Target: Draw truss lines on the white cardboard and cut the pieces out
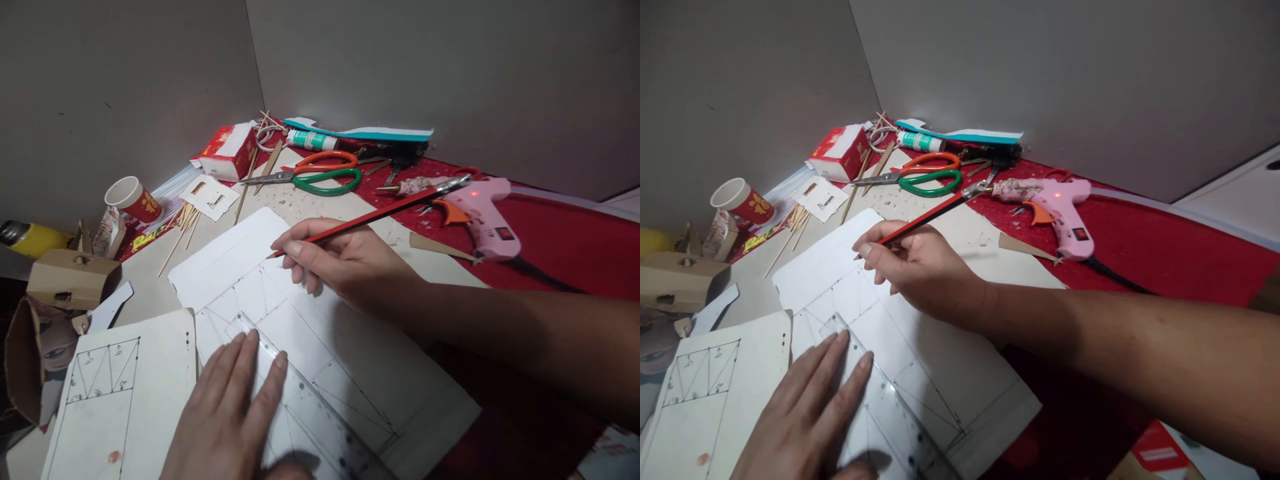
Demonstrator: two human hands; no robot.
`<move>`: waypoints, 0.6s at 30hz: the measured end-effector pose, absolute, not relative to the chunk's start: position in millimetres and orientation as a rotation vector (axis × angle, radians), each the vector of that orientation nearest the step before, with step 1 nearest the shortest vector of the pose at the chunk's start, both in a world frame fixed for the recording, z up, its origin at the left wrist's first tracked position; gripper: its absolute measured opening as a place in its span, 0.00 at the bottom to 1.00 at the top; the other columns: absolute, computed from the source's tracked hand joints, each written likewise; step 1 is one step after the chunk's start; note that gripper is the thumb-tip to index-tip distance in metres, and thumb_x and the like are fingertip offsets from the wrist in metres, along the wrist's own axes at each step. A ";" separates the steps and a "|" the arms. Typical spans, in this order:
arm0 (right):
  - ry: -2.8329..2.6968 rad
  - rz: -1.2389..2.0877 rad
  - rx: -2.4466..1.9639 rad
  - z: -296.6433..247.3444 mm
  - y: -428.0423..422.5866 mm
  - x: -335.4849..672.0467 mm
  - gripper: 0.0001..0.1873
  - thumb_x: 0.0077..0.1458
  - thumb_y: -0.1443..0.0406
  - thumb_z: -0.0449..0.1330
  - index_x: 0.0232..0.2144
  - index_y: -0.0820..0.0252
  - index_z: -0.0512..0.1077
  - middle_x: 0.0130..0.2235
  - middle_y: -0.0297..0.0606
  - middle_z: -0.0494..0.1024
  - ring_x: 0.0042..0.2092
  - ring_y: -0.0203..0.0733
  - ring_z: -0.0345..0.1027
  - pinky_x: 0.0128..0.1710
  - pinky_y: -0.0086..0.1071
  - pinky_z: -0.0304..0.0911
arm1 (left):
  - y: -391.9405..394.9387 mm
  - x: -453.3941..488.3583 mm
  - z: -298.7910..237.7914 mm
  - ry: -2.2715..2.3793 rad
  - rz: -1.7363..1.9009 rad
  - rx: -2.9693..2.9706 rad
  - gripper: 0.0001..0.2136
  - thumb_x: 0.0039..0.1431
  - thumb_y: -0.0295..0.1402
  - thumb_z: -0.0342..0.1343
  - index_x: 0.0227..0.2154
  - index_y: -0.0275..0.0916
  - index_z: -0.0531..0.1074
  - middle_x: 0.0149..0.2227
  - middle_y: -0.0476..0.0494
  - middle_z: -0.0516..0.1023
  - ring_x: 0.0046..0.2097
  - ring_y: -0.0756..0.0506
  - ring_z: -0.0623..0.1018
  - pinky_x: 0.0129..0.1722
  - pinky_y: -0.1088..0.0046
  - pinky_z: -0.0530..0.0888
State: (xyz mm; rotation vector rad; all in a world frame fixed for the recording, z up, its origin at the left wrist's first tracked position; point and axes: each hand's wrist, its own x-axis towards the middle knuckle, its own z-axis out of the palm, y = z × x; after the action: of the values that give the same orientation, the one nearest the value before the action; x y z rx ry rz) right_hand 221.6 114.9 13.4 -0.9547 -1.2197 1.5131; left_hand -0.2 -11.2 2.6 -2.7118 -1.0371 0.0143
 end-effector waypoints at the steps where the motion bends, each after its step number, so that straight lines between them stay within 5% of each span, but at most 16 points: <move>1: -1.224 1.509 -0.966 13.1 114.6 221.8 0.04 0.59 0.69 0.60 0.33 0.65 0.74 0.25 0.32 0.73 0.25 0.29 0.65 0.19 0.19 0.61 | -16.2 1.0 1.3 -1.013 0.038 -2.691 0.40 0.62 0.59 0.48 0.67 0.35 0.57 0.62 0.24 0.68 0.61 0.30 0.69 0.54 0.55 0.70; 6: -1.278 1.455 -1.002 10.1 113.0 222.1 0.06 0.60 0.65 0.61 0.35 0.64 0.75 0.26 0.33 0.74 0.25 0.31 0.66 0.20 0.20 0.63 | -30.4 3.8 -2.2 -1.028 0.096 -2.653 0.46 0.58 0.64 0.47 0.70 0.35 0.53 0.61 0.26 0.70 0.61 0.29 0.68 0.57 0.53 0.65; 18: -1.464 1.355 -0.977 6.3 110.2 222.9 0.09 0.61 0.63 0.60 0.36 0.63 0.79 0.29 0.35 0.76 0.26 0.32 0.67 0.22 0.22 0.67 | -30.6 1.1 -7.5 -1.109 -0.046 -2.738 0.41 0.60 0.61 0.49 0.67 0.35 0.58 0.64 0.21 0.64 0.68 0.23 0.58 0.52 0.50 0.75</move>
State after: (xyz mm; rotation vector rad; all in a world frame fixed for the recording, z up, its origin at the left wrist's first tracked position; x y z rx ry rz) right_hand 222.9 110.2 6.3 -0.9774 -1.4642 1.3546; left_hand 1.1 -30.6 -7.5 -2.7382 -1.1087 -0.0461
